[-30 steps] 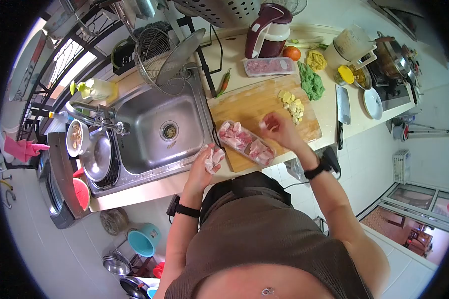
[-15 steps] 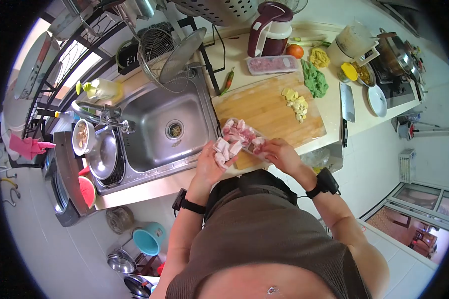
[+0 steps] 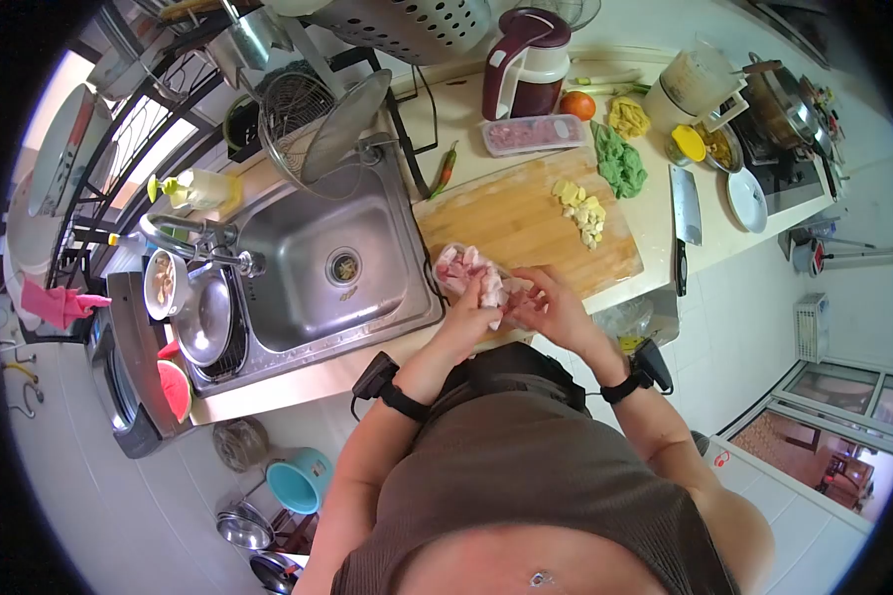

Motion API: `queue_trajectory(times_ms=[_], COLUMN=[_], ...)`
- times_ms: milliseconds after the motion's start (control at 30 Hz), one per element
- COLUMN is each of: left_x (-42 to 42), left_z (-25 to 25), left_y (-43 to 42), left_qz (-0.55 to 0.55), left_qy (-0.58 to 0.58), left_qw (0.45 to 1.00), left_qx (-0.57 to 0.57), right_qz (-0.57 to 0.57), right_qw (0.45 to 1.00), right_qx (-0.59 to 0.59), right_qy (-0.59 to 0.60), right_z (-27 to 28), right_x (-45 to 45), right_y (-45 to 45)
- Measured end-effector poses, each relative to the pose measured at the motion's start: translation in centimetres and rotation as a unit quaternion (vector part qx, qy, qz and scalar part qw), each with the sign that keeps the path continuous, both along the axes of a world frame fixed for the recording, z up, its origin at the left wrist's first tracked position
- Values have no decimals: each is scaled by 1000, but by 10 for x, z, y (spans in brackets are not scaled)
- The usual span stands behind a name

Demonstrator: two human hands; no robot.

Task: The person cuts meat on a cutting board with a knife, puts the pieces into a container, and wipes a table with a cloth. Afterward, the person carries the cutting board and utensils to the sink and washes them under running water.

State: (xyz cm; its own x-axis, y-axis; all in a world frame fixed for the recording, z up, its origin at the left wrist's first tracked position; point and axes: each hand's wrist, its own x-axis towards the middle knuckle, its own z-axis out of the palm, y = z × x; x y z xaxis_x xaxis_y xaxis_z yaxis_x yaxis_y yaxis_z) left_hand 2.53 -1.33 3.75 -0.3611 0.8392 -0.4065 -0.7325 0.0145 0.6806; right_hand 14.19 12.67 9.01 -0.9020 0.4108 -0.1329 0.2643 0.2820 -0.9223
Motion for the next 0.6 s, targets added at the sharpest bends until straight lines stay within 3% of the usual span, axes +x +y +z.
queue_trajectory(times_ms=[33,67,100,233,433,467,567,600], left_x=[3,6,7,12,0,-2,-4,-6], left_z=[0,0,3,15,22,15,7,4], left_y=[1,2,2,6,-1,-4,-5,-4], left_qz=[-36,-70,-101,-137,-97,-51,-89,-89], left_qy=[199,388,561,620,619,685,669,670], left_qw=[978,912,806,752,764,718,734,733], left_qx=[-56,-110,-160,-176,-156,-113,-82,-82], right_qz=[9,8,15,22,-12,-14,3,35], right_qw=[1000,1000,999,993,988,988,994,987], right_qx=[-19,-20,10,114,148,147,98,146], right_qy=[9,9,26,28,-32,-34,57,61], right_z=[3,0,-5,-21,-25,-21,-13,-27], right_x=[1,0,-1,2,10,8,-3,-4], right_y=[-2,-3,-5,-2,14,10,2,3])
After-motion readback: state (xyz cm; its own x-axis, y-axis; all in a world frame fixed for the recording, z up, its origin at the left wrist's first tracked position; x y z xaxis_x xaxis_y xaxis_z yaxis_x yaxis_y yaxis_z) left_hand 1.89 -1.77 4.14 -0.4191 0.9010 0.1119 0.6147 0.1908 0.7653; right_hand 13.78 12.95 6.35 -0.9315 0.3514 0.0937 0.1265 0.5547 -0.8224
